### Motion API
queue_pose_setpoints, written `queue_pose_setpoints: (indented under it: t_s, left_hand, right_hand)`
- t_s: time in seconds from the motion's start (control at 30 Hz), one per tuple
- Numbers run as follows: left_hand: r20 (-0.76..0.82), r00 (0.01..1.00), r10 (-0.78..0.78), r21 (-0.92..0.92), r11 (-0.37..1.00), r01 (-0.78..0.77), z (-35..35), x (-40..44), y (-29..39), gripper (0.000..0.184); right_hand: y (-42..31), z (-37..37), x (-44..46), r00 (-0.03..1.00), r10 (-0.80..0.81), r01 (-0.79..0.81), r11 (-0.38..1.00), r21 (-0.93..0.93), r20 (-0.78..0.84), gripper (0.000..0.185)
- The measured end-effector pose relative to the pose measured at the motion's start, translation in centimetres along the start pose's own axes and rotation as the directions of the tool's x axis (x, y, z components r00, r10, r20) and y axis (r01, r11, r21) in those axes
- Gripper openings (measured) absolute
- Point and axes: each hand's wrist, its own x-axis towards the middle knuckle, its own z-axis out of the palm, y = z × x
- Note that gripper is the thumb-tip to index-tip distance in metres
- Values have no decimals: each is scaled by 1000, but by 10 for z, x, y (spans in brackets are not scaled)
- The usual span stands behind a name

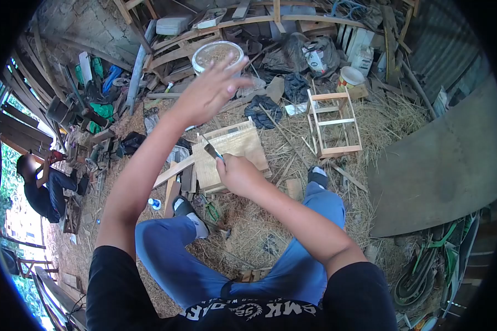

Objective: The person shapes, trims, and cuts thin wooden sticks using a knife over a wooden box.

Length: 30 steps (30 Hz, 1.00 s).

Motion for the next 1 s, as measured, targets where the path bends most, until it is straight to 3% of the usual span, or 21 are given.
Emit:
queue_pose_setpoints:
  t_s: [0.07, 0.13, 0.3, 0.37, 0.4, 0.43, 0.5, 0.57, 0.63, 0.77, 0.8, 0.87, 0.97, 1.0]
  left_hand:
    - [24, 1000, -8, -54, 998, 10, 27, -19, -6, 61]
    - [303, 944, -131, 33, 991, 127, 35, -32, -2, 62]
    - [110, 987, -118, 29, 993, 116, -27, 0, 3, 65]
    - [-133, 991, -10, 61, 998, 18, -39, 3, 9, 60]
    - [-154, 988, -4, 45, 999, 11, -34, 0, 8, 58]
    - [-157, 988, 1, 47, 999, 6, -10, -14, 1, 58]
    - [298, 952, -66, 5, 998, 68, 29, -43, 2, 58]
    - [220, 973, -68, -32, 997, 77, 24, -28, -2, 59]
    - [72, 997, -33, -53, 998, 37, -10, -1, 9, 75]
    - [-76, 993, 87, 74, 994, -81, -70, 30, 30, 68]
    - [-111, 990, 89, 66, 994, -82, -67, 28, 27, 58]
    - [-12, 999, 30, 41, 999, -30, 33, -12, -11, 60]
    - [87, 996, -24, -47, 999, 28, 39, -19, -16, 63]
    - [159, 987, -38, -132, 989, 60, 12, -11, -5, 64]
  right_hand:
    - [2, 5, 3, 1000, -6, 6, 999, 39, 3, 42]
    - [4, 9, 5, 1000, -27, 26, 997, 67, 14, 42]
    - [2, 15, 2, 997, -47, 44, 998, -45, -59, 42]
    - [0, 13, 3, 998, -37, 34, 998, -52, -59, 42]
    - [-1, 12, 3, 998, -27, 24, 998, -60, -57, 42]
    - [-1, 10, 5, 998, -29, 26, 998, -61, -62, 42]
    - [1, 11, 5, 997, -43, 39, 997, -70, -60, 41]
    - [2, 11, 5, 996, -47, 42, 996, -77, -71, 41]
    - [2, 15, 5, 996, -38, 32, 997, -69, -80, 41]
    - [8, 11, 7, 998, -13, 8, 998, -68, -65, 40]
    - [9, 9, 7, 997, -25, 21, 998, -60, -73, 40]
    - [8, 7, 5, 996, -23, 19, 999, -47, -85, 40]
    - [11, 3, 1, 997, -19, 14, 998, -68, -74, 41]
    - [12, 4, 1, 998, 1, -6, 997, -79, -63, 42]
